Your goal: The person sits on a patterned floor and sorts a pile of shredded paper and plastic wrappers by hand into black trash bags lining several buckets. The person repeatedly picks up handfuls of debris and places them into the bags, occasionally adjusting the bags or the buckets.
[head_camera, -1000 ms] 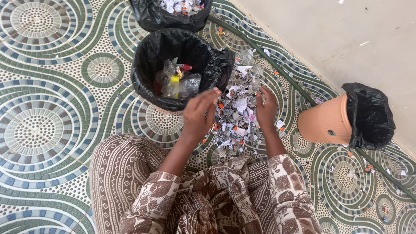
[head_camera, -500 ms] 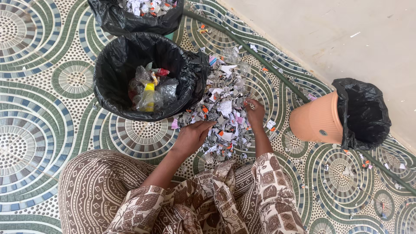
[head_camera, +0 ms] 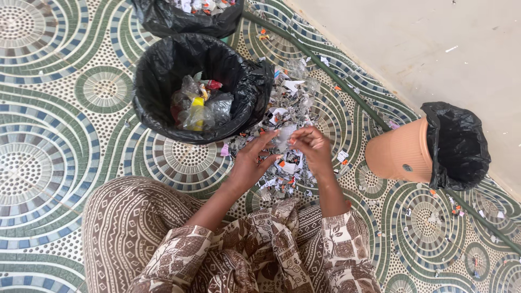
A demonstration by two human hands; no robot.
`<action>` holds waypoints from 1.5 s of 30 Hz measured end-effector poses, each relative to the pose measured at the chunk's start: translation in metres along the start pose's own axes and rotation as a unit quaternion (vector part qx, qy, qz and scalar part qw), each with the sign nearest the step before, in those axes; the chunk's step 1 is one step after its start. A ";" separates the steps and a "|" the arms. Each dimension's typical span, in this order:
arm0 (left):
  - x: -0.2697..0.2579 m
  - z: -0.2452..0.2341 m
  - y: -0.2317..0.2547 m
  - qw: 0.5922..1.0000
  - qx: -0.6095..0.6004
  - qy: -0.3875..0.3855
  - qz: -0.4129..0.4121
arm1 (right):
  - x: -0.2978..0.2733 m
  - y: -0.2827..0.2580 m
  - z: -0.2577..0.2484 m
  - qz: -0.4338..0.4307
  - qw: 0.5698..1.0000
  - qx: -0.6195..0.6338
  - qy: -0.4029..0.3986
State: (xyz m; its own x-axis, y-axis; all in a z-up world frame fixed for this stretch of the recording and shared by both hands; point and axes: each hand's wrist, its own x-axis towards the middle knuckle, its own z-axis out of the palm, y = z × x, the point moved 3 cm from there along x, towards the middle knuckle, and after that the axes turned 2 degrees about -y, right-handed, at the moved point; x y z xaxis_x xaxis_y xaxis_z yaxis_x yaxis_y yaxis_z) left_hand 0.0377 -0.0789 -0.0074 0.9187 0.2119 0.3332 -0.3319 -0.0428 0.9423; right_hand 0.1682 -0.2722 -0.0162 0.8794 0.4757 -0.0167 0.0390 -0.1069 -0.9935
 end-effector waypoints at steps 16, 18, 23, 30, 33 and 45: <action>0.003 -0.116 0.058 0.900 0.350 0.258 0.028 | 0.039 -0.103 0.174 -0.230 0.923 -0.308 0.027; 0.005 -0.125 0.048 0.892 0.363 0.268 -0.018 | 0.059 -0.098 0.193 -0.245 0.890 -0.384 -0.020; 0.010 -0.112 0.027 0.865 0.463 0.183 -0.062 | 0.081 -0.072 0.210 -0.168 0.812 -0.546 -0.123; 0.010 -0.113 0.036 0.862 0.470 0.177 -0.059 | 0.067 -0.080 0.209 -0.248 0.841 -0.475 -0.075; 0.009 -0.110 0.054 0.900 0.385 0.204 0.010 | 0.046 -0.084 0.188 -0.321 0.861 -0.395 -0.008; -0.007 0.006 -0.005 0.968 0.216 -0.078 0.105 | -0.003 0.054 0.054 0.084 0.703 -0.697 -0.114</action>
State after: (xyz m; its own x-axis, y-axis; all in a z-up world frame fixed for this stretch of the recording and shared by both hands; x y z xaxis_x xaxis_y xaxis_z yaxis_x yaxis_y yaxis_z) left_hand 0.0340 -0.0862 -0.0146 0.8734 0.0064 0.4870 -0.4246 -0.4797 0.7679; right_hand 0.1418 -0.2328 -0.0764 0.8341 0.4656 -0.2958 0.5109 -0.8542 0.0963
